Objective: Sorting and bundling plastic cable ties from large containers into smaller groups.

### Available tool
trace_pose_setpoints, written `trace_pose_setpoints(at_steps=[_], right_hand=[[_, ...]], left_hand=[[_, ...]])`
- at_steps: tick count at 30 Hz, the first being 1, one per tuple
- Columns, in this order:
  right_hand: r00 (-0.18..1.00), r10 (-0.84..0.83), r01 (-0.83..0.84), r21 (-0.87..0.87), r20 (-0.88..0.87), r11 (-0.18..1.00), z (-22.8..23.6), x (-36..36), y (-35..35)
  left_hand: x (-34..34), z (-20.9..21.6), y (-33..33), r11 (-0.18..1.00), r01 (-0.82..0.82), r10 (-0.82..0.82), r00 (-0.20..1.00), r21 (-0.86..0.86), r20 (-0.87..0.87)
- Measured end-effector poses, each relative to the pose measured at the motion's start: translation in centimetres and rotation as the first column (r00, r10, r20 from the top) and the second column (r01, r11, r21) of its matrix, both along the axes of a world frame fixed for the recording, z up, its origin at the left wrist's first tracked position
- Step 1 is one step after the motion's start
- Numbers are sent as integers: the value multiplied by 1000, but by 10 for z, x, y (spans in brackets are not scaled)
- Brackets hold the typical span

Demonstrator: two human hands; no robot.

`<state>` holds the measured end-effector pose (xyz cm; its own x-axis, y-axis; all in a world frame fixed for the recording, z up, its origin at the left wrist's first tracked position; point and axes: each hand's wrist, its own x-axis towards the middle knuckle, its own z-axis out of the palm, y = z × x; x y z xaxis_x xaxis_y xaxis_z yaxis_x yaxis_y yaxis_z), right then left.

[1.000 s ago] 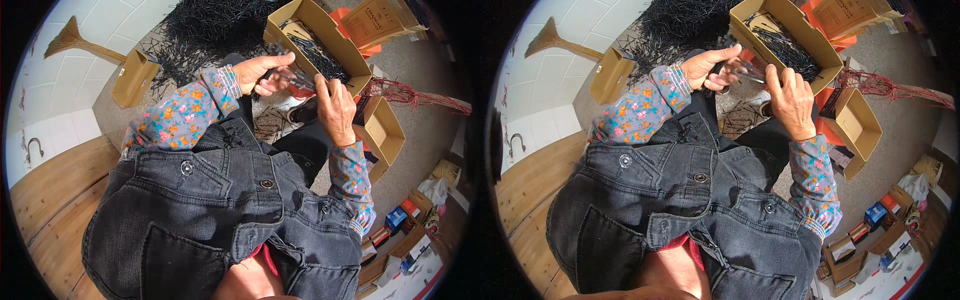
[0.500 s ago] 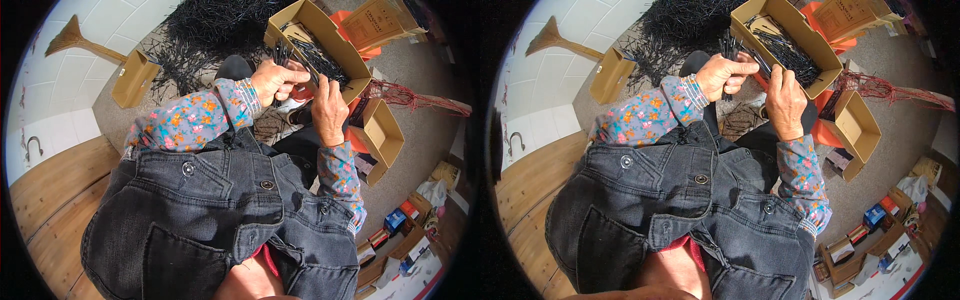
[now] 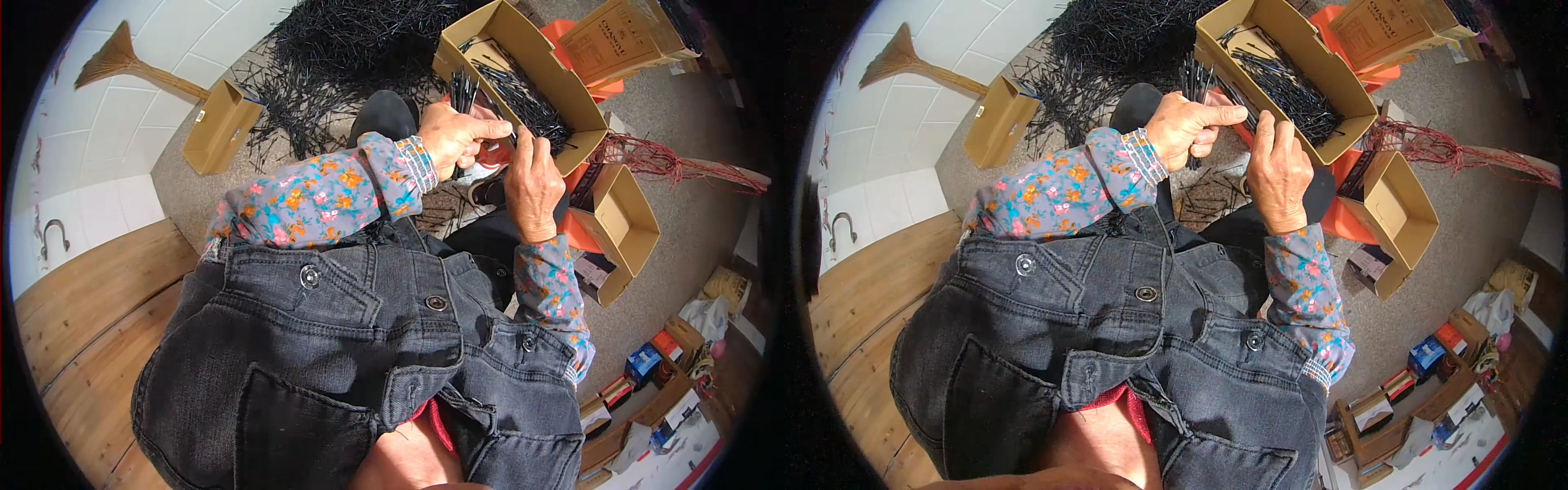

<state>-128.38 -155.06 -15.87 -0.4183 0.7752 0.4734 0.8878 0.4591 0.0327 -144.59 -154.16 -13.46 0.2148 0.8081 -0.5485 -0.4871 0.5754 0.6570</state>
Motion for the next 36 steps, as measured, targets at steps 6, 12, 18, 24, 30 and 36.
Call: trace_pose_setpoints(at_steps=[6,12,18,24,30,36], right_hand=[[999,36,-37,-34,-25,999,-2,-5,-2],[977,-6,-42,-216,-214,975,-1,-7,-5],[985,-18,-17,-201,-173,980,-3,10,-1],[978,204,-209,-143,-49,967,10,15,5],[890,456,-436,-250,26,865,4,17,8],[850,527,-493,-339,7,801,-4,9,25]], left_hand=[[1,-2,-1,998,-19,17,999,67,44],[-3,-5,-1,997,-18,21,999,75,-43],[-24,-5,15,987,-125,123,992,97,23],[-55,-25,27,965,243,-241,970,-99,29],[-34,-21,16,648,758,-720,641,-72,265],[-33,-51,20,558,829,-754,499,17,427]])
